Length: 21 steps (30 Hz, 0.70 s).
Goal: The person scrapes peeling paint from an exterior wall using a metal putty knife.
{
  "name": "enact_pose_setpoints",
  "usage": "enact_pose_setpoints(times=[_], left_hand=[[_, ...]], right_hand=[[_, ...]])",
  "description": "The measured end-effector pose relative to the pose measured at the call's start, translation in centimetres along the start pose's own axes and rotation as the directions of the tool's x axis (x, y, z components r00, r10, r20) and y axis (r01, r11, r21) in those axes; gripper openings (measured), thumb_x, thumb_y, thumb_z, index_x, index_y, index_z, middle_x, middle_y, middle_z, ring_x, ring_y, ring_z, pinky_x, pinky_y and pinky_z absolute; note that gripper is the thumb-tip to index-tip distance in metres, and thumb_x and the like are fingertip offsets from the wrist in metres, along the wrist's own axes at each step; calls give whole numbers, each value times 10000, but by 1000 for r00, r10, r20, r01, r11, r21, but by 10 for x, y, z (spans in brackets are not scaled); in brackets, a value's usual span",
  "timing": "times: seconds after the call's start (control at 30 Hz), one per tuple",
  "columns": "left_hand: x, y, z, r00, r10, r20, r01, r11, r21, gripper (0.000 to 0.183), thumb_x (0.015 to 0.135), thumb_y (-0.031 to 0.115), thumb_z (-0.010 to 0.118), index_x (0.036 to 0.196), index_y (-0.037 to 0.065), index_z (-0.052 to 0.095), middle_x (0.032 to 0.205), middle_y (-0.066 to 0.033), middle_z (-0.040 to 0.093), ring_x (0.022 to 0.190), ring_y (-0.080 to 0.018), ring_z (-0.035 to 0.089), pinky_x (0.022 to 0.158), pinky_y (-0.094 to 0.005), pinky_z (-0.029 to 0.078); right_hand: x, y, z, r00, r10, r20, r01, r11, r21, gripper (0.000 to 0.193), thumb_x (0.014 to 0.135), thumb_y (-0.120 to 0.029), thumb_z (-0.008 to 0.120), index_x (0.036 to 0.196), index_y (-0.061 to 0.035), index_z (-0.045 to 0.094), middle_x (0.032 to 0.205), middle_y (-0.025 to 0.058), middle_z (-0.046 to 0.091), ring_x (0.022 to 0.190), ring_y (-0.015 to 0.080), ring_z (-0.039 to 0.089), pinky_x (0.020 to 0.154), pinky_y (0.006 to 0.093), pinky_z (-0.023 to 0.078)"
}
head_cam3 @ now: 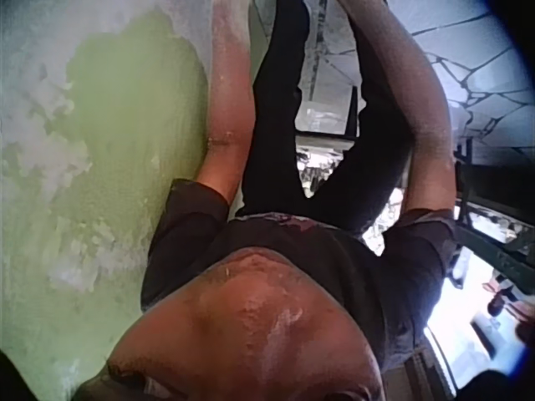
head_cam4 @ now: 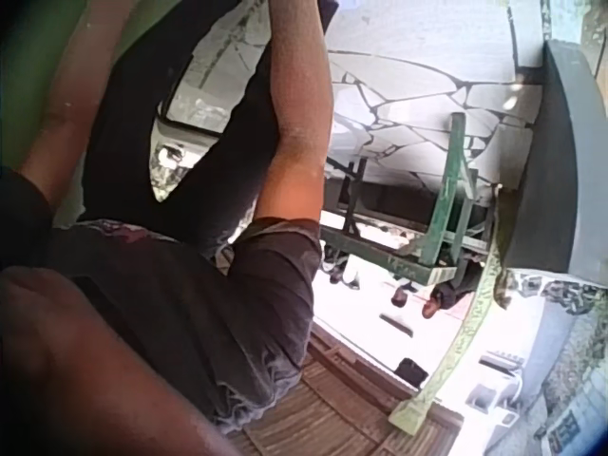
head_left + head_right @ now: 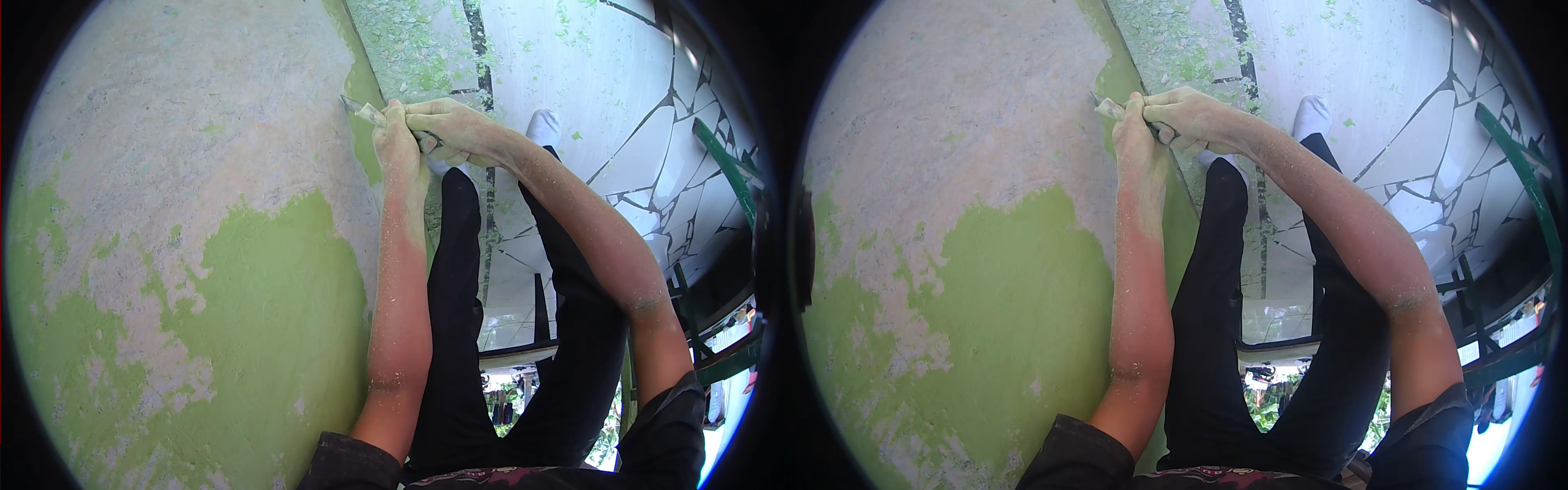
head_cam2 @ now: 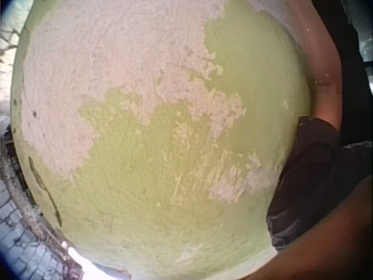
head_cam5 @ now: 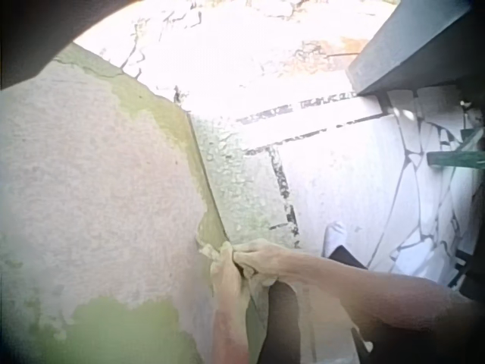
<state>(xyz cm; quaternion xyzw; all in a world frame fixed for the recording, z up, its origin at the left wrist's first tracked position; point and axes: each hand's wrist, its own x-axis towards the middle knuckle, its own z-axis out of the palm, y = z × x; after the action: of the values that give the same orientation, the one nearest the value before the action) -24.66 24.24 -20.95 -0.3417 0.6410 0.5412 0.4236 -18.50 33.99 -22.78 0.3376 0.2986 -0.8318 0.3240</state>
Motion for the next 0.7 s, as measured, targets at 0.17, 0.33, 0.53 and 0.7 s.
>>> enact_pose_setpoints(times=[0.17,0.33,0.53,0.7], left_hand=[[29,-9,10,993,-25,114,18,998,58,237,1012,220,470,1058,-8,516,963,-95,544,827,-175,570,733,-359,500],[-15,0,-13,999,14,-47,-15,1000,-20,185,994,221,476,994,41,518,850,-43,529,696,-125,539,586,-297,457],[21,6,-12,996,-44,80,46,999,-21,247,1016,220,471,1110,-6,509,1038,-100,536,934,-187,563,796,-373,484],[-21,-2,-11,996,-16,-87,17,1000,14,250,1010,221,482,1096,-12,511,992,-84,541,883,-175,559,792,-362,470]], right_hand=[[8,-4,-22,996,-36,-84,37,999,8,300,1010,-363,496,1088,-115,646,683,-74,426,477,11,286,378,202,200],[-16,1,17,1000,-7,-25,8,1000,13,277,986,-294,479,1052,-88,651,713,-45,446,504,42,330,403,227,234],[17,-7,0,997,-45,-69,39,995,-89,303,966,-261,463,1115,-94,668,739,-23,465,512,63,358,421,243,274],[-26,0,21,999,35,-26,-34,998,58,254,966,-257,484,1004,-70,652,719,-23,470,496,36,329,404,228,243]])
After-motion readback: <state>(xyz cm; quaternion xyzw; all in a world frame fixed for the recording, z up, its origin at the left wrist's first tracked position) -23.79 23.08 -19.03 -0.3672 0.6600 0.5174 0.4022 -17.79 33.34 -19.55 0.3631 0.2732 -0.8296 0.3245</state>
